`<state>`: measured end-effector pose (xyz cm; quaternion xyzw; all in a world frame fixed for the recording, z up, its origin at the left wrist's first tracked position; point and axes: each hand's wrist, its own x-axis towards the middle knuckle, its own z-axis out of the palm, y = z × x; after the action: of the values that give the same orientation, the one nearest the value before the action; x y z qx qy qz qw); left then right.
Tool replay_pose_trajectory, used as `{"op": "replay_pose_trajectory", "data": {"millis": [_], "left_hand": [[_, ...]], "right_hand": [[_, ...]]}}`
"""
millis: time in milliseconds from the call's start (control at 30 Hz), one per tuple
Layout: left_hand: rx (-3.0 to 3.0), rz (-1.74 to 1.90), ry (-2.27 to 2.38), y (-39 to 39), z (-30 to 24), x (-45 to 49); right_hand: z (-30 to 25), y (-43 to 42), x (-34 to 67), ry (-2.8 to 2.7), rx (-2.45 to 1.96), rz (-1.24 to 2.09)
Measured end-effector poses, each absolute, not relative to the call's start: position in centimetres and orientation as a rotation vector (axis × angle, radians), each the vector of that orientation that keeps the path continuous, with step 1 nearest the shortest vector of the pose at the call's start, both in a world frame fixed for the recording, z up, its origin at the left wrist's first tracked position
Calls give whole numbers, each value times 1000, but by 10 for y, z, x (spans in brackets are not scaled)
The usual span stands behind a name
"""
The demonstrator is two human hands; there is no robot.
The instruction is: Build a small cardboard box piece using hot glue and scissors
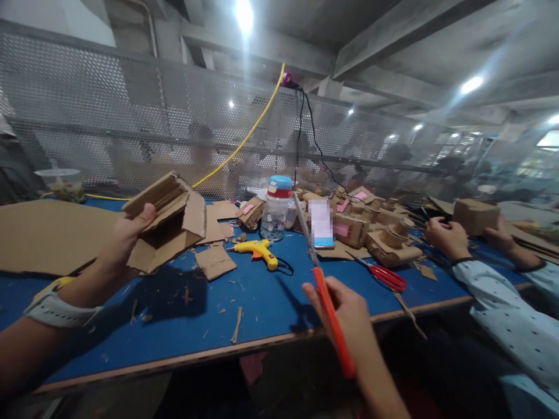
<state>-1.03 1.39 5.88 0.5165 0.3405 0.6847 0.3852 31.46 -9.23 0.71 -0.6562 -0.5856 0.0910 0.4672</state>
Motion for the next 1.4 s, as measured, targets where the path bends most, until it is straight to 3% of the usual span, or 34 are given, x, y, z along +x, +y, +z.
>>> {"op": "replay_pose_trajectory", "data": {"millis": [100, 233, 533, 700, 900, 1167, 1400], "left_hand": [[1262, 1736, 858, 13, 54, -8], [1312, 1690, 839, 14, 49, -5], [1353, 1586, 864, 18, 42, -6], [1429, 1541, 943, 13, 43, -3], [1493, 1539, 955, 16, 38, -3], [1376, 1552, 1041, 24, 38, -12], [1383, 1481, 1020, 33, 33, -16]], "right_hand": [[4, -85, 370, -1473, -1886, -90], [-5, -73, 420, -1702, -2027, -224], [4, -36, 453, -2003, -1817, -72], [49, -36, 374, -1892, -1418, -215], [76, -15, 229, -2081, -752, 39], [69, 29, 189, -1922, -815, 249], [68, 45, 193, -2137, -679, 346]]}}
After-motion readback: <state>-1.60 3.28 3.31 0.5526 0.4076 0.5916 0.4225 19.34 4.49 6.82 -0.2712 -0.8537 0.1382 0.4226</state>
